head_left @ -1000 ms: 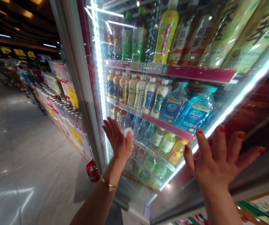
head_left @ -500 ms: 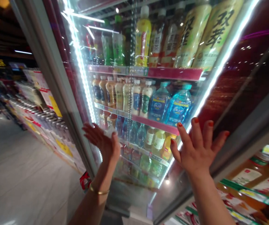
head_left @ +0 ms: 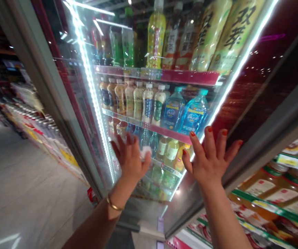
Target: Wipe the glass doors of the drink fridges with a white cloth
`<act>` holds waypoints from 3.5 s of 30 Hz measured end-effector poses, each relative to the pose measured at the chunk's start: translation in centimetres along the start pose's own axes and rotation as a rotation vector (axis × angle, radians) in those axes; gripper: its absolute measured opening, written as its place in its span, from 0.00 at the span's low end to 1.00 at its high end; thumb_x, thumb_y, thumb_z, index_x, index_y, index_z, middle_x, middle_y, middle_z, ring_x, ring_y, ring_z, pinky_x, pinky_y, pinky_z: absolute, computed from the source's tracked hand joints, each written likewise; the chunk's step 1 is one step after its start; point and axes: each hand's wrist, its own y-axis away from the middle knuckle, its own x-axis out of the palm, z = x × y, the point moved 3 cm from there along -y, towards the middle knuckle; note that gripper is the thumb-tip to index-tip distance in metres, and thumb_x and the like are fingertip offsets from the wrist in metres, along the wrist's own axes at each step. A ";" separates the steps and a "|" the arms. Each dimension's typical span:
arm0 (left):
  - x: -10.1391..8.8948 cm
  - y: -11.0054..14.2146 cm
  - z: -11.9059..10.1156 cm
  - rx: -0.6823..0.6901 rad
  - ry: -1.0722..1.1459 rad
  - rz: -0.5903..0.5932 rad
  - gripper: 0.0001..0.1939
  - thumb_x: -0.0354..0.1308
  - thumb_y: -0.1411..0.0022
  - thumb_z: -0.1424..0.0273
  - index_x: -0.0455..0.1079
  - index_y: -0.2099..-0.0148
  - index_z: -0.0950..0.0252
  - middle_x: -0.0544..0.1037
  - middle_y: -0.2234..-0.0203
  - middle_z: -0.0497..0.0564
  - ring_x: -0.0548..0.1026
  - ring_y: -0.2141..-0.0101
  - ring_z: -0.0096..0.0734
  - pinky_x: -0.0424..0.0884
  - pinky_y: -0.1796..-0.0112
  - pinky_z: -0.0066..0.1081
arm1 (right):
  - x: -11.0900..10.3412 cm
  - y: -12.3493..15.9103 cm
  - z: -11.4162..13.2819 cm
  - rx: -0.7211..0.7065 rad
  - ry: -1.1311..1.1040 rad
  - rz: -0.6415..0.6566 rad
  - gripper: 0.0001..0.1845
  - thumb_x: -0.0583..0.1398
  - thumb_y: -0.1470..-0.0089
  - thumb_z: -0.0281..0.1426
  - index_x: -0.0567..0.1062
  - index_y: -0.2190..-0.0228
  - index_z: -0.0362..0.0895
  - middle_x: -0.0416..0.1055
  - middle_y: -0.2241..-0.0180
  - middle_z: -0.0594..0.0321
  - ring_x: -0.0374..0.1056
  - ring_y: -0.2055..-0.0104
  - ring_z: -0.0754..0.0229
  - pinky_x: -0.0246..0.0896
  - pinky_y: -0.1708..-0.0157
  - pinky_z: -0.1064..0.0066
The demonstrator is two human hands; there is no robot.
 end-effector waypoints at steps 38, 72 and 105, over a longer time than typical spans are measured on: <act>-3.0 -6.8 -6.6 0.249 -0.187 -0.079 0.46 0.55 0.24 0.52 0.40 0.15 0.60 0.45 0.17 0.55 0.34 0.18 0.49 0.34 0.19 0.58 | -0.4 0.4 0.1 0.010 -0.112 -0.023 0.46 0.63 0.32 0.42 0.52 0.21 0.62 0.58 0.21 0.58 0.55 0.20 0.34 0.42 0.23 0.25; -3.2 -2.0 -5.5 0.293 -0.206 0.023 0.46 0.56 0.24 0.53 0.38 0.15 0.54 0.46 0.17 0.54 0.32 0.18 0.53 0.30 0.20 0.64 | -1.3 0.4 -0.8 0.041 -0.411 -0.258 0.52 0.52 0.42 0.22 0.46 0.19 0.42 0.45 0.17 0.54 0.50 0.17 0.45 0.52 0.20 0.39; -8.4 -3.7 -5.2 0.317 -0.145 -0.171 0.42 0.64 0.29 0.68 0.55 0.19 0.62 0.51 0.18 0.56 0.44 0.19 0.53 0.38 0.19 0.60 | -2.6 -1.2 6.7 -0.102 -0.256 0.069 0.46 0.53 0.29 0.37 0.43 0.19 0.44 0.48 0.18 0.63 0.30 0.14 0.55 0.28 0.15 0.46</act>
